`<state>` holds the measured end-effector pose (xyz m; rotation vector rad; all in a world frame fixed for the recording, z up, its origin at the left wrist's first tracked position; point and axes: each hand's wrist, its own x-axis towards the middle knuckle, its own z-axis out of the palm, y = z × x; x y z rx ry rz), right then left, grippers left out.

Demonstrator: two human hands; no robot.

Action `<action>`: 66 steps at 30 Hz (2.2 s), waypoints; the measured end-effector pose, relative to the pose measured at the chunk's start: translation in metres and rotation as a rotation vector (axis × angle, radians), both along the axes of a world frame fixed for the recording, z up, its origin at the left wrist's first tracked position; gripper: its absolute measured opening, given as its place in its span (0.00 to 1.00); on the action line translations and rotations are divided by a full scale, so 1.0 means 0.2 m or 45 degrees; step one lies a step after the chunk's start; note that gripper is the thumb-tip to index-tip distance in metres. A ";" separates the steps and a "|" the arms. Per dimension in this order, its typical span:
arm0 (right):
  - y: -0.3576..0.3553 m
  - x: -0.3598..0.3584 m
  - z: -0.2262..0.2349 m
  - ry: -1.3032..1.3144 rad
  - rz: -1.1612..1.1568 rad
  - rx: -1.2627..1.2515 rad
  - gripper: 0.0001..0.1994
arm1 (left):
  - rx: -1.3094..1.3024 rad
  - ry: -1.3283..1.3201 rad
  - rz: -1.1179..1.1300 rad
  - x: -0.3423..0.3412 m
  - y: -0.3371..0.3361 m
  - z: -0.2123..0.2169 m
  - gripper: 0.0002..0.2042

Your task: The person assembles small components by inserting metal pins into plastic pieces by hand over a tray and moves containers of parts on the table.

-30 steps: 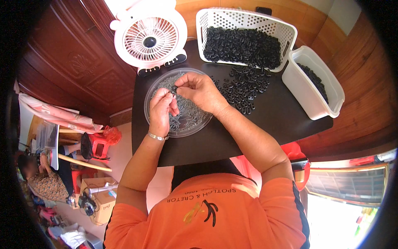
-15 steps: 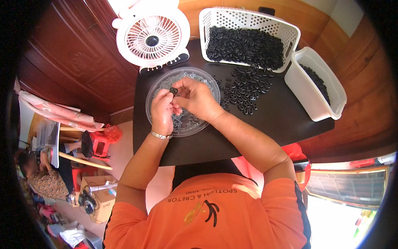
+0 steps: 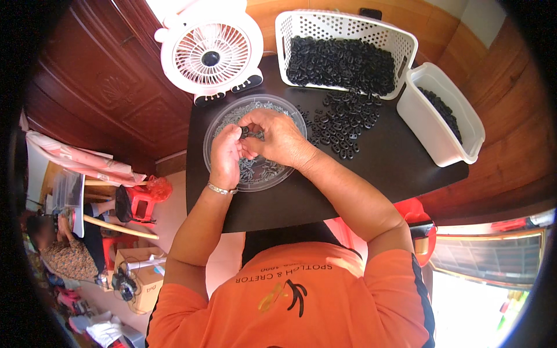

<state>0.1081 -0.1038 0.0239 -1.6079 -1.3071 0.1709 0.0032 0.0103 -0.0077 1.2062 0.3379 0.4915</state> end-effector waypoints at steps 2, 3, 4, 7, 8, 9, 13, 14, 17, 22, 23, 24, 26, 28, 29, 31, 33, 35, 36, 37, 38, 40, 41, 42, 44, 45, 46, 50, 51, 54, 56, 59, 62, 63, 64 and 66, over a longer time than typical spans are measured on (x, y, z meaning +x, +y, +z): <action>0.01 -0.01 0.00 -0.011 -0.002 0.003 0.16 | 0.056 0.025 -0.014 0.00 0.01 -0.01 0.11; 0.00 -0.01 0.00 -0.023 -0.012 0.006 0.16 | 0.075 0.002 -0.002 0.00 0.00 -0.01 0.11; 0.00 -0.02 0.00 -0.022 -0.015 0.008 0.16 | 0.095 -0.021 0.010 0.00 -0.01 -0.01 0.11; 0.01 -0.04 0.00 -0.056 -0.079 0.127 0.16 | 0.056 -0.063 0.051 0.00 -0.03 0.00 0.10; 0.01 -0.04 -0.01 -0.088 -0.106 0.109 0.16 | 0.057 -0.062 0.050 0.00 -0.03 0.00 0.10; 0.01 -0.05 -0.01 -0.119 -0.133 0.090 0.16 | 0.082 -0.060 0.061 0.00 -0.03 0.00 0.11; 0.01 -0.04 -0.02 -0.171 -0.133 0.096 0.15 | 0.095 -0.012 0.107 -0.01 -0.04 0.03 0.12; 0.01 -0.03 -0.01 -0.219 -0.109 0.143 0.15 | 0.097 -0.011 0.109 -0.01 -0.03 0.03 0.12; 0.01 -0.02 -0.01 -0.284 -0.079 0.200 0.15 | 0.104 -0.083 0.095 -0.02 -0.03 0.03 0.12; 0.00 -0.01 -0.01 -0.361 -0.088 0.224 0.16 | 0.132 -0.084 0.113 -0.02 -0.04 0.05 0.11; 0.00 -0.01 -0.01 -0.363 -0.078 0.219 0.16 | 0.132 -0.082 0.112 -0.02 -0.04 0.05 0.11; 0.00 -0.01 0.00 -0.365 -0.067 0.214 0.16 | 0.130 -0.081 0.114 -0.02 -0.04 0.04 0.11; -0.01 -0.02 0.00 -0.391 -0.064 0.208 0.15 | 0.128 -0.078 0.116 -0.02 -0.04 0.04 0.11; -0.01 -0.02 0.00 -0.415 -0.060 0.201 0.15 | 0.167 -0.088 0.101 -0.03 -0.04 0.04 0.11; -0.01 -0.02 -0.01 -0.424 -0.058 0.178 0.14 | 0.167 -0.086 0.102 -0.03 -0.04 0.04 0.11; -0.01 -0.02 -0.01 -0.433 -0.060 0.153 0.14 | 0.166 -0.068 0.089 -0.03 -0.03 0.03 0.11; -0.01 -0.03 0.00 -0.420 -0.046 0.172 0.13 | 0.171 -0.079 0.097 -0.03 -0.04 0.03 0.11; -0.01 -0.04 -0.01 -0.396 -0.050 0.192 0.11 | 0.177 -0.090 0.106 -0.03 -0.04 0.04 0.11; 0.00 -0.04 -0.01 -0.372 -0.052 0.213 0.10 | 0.168 -0.089 0.119 -0.03 -0.04 0.03 0.11; 0.00 -0.04 -0.01 -0.372 -0.052 0.213 0.10 | 0.159 -0.089 0.132 -0.03 -0.05 0.03 0.11; 0.00 -0.05 -0.01 -0.387 -0.055 0.203 0.09 | 0.159 -0.089 0.132 -0.03 -0.05 0.04 0.11; -0.01 -0.05 -0.01 -0.398 -0.057 0.194 0.09 | 0.106 -0.052 0.179 -0.03 -0.06 0.04 0.11; -0.01 -0.05 0.00 -0.433 -0.066 0.186 0.09 | 0.106 -0.051 0.179 -0.03 -0.06 0.03 0.11; -0.01 -0.05 0.01 -0.471 -0.074 0.179 0.10 | 0.093 -0.042 0.176 -0.03 -0.05 0.03 0.11; -0.01 -0.05 0.01 -0.521 -0.105 0.175 0.10 | 0.082 -0.035 0.174 -0.03 -0.05 0.04 0.11; -0.01 -0.05 0.01 -0.569 -0.141 0.166 0.10 | 0.082 -0.009 0.189 -0.03 -0.05 0.05 0.11; 0.00 -0.05 0.01 -0.572 -0.144 0.166 0.10 | 0.082 0.017 0.204 -0.03 -0.05 0.05 0.11; 0.01 -0.05 -0.02 -0.528 -0.129 0.208 0.09 | 0.092 0.004 0.198 -0.02 -0.05 0.05 0.11; 0.01 -0.05 -0.03 -0.497 -0.118 0.210 0.08 | 0.103 -0.022 0.186 -0.02 -0.05 0.05 0.11; 0.00 -0.05 -0.02 -0.501 -0.098 0.172 0.08 | 0.098 -0.062 0.174 -0.02 -0.04 0.04 0.11; 0.01 -0.06 -0.03 -0.485 -0.095 0.164 0.07 | 0.082 -0.076 0.173 -0.03 -0.04 0.04 0.11; 0.01 -0.07 -0.04 -0.473 -0.099 0.145 0.06 | 0.079 -0.077 0.181 -0.03 -0.05 0.04 0.10; 0.01 -0.07 -0.03 -0.460 -0.103 0.165 0.05 | 0.065 -0.090 0.195 -0.03 -0.05 0.03 0.10; 0.01 -0.07 -0.03 -0.446 -0.099 0.198 0.05 | 0.095 -0.086 0.207 -0.03 -0.05 0.03 0.11; 0.02 -0.06 -0.03 -0.447 -0.099 0.199 0.05 | 0.125 -0.084 0.220 -0.03 -0.05 0.03 0.11; 0.03 -0.04 -0.02 -0.348 -0.025 0.308 0.08 | 0.195 -0.121 0.243 -0.02 -0.06 0.04 0.11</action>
